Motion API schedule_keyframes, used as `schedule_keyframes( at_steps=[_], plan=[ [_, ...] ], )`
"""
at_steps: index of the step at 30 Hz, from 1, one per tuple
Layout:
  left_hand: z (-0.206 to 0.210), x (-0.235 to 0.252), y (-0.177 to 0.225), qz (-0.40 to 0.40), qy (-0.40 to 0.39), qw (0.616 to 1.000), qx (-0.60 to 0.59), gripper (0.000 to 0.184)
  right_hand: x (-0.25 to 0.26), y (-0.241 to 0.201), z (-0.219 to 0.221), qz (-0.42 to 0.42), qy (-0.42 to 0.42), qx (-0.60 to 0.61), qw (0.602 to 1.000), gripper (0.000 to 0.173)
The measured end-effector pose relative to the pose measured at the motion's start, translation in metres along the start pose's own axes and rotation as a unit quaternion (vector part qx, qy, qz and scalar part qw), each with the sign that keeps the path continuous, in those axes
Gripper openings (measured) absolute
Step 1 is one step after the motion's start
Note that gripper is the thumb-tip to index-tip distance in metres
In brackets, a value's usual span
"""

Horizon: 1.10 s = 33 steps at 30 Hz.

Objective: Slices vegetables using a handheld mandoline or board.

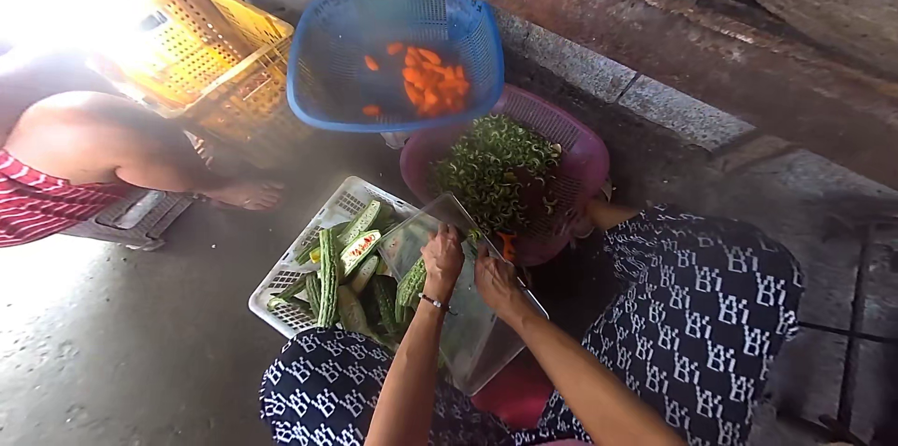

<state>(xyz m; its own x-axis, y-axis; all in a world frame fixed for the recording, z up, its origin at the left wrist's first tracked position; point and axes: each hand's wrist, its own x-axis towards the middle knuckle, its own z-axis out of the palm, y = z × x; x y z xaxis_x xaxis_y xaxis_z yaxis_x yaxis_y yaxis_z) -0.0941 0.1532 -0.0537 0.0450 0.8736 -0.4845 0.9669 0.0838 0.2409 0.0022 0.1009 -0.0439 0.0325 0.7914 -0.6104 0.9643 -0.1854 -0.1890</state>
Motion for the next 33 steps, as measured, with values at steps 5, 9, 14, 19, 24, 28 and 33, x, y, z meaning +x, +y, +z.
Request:
schedule_keyframes(
  at_steps=[5,9,14,19,24,28,33],
  plan=[
    [-0.001,0.001,-0.001,-0.005,0.003,1.000,-0.011,0.048,0.017,-0.002,0.006,0.002,-0.010,0.026,1.000,0.046],
    [-0.004,0.000,-0.003,-0.014,-0.004,1.000,-0.008,0.050,-0.015,0.017,0.020,0.021,-0.046,0.012,0.999,0.047],
    [-0.005,-0.002,-0.004,-0.008,0.002,1.000,-0.020,0.048,-0.033,0.031,0.017,0.039,-0.041,0.031,0.998,0.048],
    [-0.001,-0.002,-0.008,0.004,0.004,0.999,-0.040,0.044,-0.032,0.010,-0.004,-0.001,0.018,0.007,1.000,0.045],
    [-0.002,-0.003,-0.006,0.005,0.002,1.000,-0.027,0.045,-0.021,0.002,0.001,0.004,0.009,-0.020,1.000,0.044],
    [0.001,-0.002,-0.005,0.004,0.007,1.000,-0.025,0.046,0.000,-0.006,0.002,-0.001,0.005,0.005,1.000,0.044],
    [-0.004,-0.003,-0.003,-0.004,0.008,1.000,-0.029,0.044,0.014,-0.003,0.002,-0.013,-0.009,0.025,1.000,0.045]
  ],
)
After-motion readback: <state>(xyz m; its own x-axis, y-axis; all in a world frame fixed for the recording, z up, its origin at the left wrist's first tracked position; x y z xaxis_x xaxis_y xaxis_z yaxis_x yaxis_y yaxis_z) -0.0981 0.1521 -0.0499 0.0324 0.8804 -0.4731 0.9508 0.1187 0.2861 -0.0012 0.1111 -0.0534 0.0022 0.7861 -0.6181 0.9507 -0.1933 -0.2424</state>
